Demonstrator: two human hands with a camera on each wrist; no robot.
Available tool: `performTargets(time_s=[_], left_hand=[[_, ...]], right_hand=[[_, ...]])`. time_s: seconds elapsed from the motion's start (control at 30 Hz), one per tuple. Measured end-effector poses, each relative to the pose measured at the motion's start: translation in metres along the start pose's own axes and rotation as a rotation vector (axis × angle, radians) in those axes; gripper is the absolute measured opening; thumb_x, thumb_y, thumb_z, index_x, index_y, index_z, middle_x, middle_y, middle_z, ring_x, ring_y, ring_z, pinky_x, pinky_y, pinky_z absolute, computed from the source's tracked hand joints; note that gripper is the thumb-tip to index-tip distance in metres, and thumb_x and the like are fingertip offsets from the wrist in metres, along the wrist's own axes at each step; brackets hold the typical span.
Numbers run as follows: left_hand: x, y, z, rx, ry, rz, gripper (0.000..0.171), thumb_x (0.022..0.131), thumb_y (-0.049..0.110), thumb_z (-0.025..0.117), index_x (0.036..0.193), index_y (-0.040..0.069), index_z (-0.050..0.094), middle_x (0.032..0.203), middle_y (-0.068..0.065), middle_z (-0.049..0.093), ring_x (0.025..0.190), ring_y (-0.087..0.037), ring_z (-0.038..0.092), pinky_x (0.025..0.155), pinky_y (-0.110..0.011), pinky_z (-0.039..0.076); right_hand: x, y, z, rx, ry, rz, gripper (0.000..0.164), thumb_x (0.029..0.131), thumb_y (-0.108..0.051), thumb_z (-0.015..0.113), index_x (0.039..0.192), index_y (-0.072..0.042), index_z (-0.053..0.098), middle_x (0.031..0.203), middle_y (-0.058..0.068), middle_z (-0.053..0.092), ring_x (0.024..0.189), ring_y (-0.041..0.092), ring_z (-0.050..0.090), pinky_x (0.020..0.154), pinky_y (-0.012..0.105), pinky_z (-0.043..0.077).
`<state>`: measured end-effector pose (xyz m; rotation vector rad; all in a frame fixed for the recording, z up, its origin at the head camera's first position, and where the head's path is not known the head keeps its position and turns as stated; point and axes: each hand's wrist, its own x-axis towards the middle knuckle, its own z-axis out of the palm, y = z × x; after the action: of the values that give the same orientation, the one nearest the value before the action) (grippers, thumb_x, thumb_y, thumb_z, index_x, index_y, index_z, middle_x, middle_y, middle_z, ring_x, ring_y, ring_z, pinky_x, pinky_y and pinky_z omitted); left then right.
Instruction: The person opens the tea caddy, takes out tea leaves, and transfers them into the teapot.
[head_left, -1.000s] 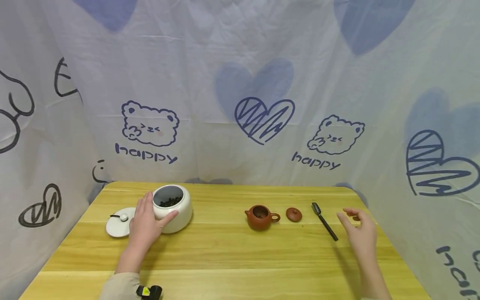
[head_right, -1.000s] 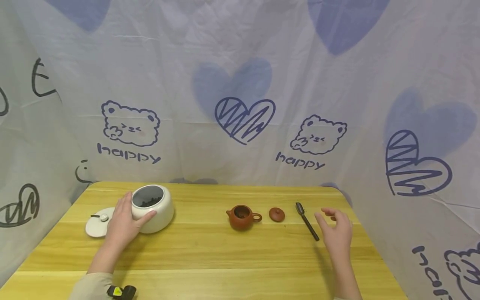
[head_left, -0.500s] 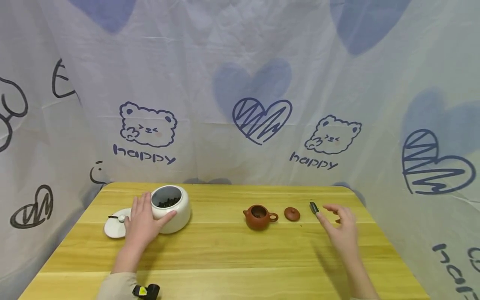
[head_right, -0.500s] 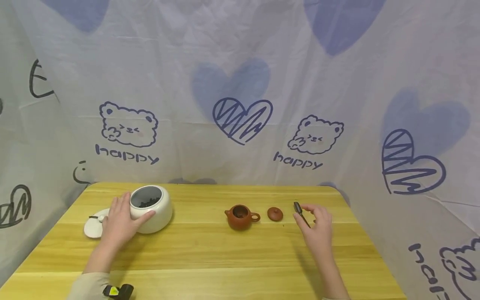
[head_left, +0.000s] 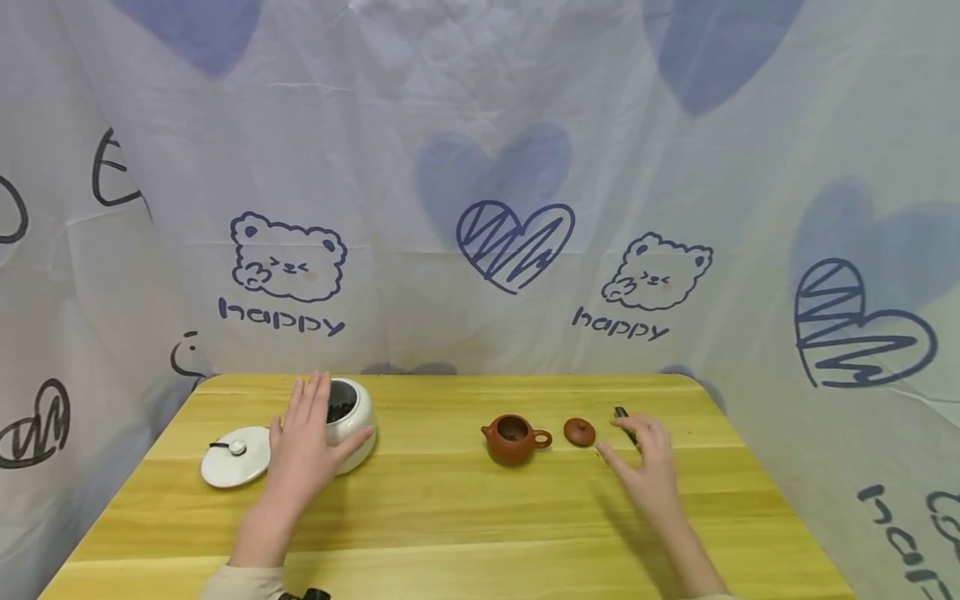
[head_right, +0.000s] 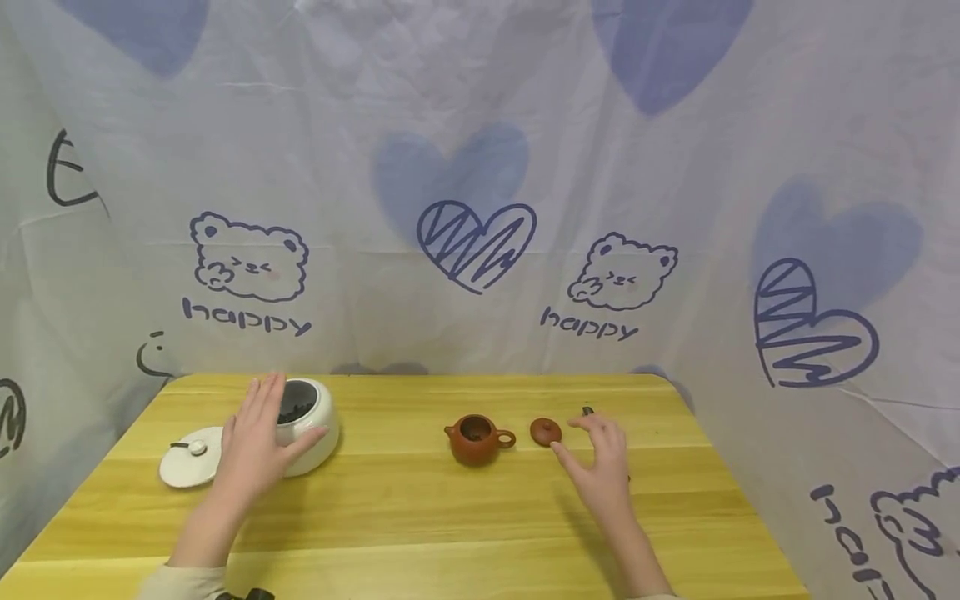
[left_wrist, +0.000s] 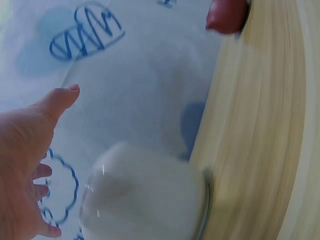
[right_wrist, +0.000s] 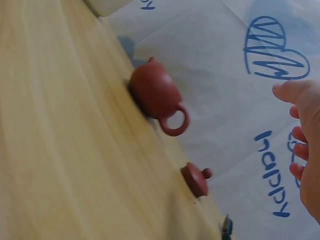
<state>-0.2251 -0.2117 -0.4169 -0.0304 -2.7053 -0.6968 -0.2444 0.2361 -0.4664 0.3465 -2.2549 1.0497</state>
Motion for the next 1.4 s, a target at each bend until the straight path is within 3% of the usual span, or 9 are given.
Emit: performTargets(time_s=[0.1,0.37,0.57,0.8,1.03,1.23,1.4], left_hand=[[-0.002,0.017,0.004,0.007,0.029,0.080,0.100,0.083,0.057,0.068,0.156,0.008,0.020,0.162,-0.017,0.020,0.150,-0.040,0.011,0.113,-0.073,0.010],[-0.012,0.050,0.025,-0.032,0.095,0.287,0.099,0.077,0.051,0.076,0.154,0.011,0.029,0.161,-0.013,0.027,0.150,-0.039,0.017,0.112,-0.073,0.014],[-0.008,0.066,0.038,-0.052,0.072,0.338,0.097,0.078,0.055,0.074,0.154,0.015,0.029,0.162,-0.010,0.025,0.150,-0.037,0.017,0.115,-0.070,0.013],[0.005,0.088,0.054,-0.127,0.032,0.335,0.095,0.080,0.054,0.072,0.155,0.015,0.028,0.161,-0.010,0.027,0.152,-0.034,0.015,0.116,-0.070,0.013],[0.014,0.098,0.079,-0.239,0.062,0.290,0.088,0.082,0.050,0.073,0.153,0.016,0.033,0.159,-0.008,0.033,0.151,-0.031,0.020,0.116,-0.068,0.016],[0.014,0.102,0.110,-0.446,0.142,0.232,0.081,0.080,0.039,0.078,0.147,0.009,0.043,0.153,-0.011,0.043,0.148,-0.035,0.026,0.116,-0.066,0.019],[0.012,0.106,0.142,-0.635,0.198,0.157,0.076,0.080,0.033,0.079,0.143,0.006,0.047,0.147,-0.015,0.049,0.147,-0.037,0.029,0.116,-0.064,0.023]], right_hand=[[-0.004,0.003,0.005,0.001,-0.032,0.011,0.041,0.077,-0.006,0.080,0.114,-0.005,0.064,0.123,0.018,0.053,0.117,0.027,0.043,0.087,0.034,0.038],[-0.003,0.006,0.017,0.033,-0.131,0.085,0.044,0.083,-0.016,0.077,0.122,-0.006,0.059,0.133,0.020,0.048,0.129,0.039,0.037,0.100,0.061,0.036],[0.007,0.007,0.024,0.062,-0.151,0.178,0.046,0.088,-0.023,0.073,0.127,-0.007,0.056,0.137,0.021,0.046,0.132,0.039,0.036,0.101,0.059,0.039],[0.023,0.015,0.031,0.082,-0.093,0.274,0.049,0.088,-0.021,0.073,0.129,-0.001,0.055,0.133,0.024,0.047,0.121,0.040,0.043,0.098,0.056,0.040],[0.029,0.030,0.044,0.146,-0.038,0.412,0.051,0.089,-0.021,0.071,0.131,0.000,0.052,0.135,0.023,0.044,0.129,0.040,0.038,0.109,0.055,0.036],[0.029,0.040,0.058,0.154,0.011,0.519,0.051,0.089,-0.026,0.071,0.130,-0.002,0.053,0.136,0.020,0.046,0.133,0.039,0.033,0.110,0.054,0.031],[0.024,0.043,0.069,0.135,-0.003,0.544,0.050,0.089,-0.025,0.072,0.129,-0.001,0.054,0.132,0.020,0.050,0.130,0.038,0.036,0.109,0.055,0.031]])
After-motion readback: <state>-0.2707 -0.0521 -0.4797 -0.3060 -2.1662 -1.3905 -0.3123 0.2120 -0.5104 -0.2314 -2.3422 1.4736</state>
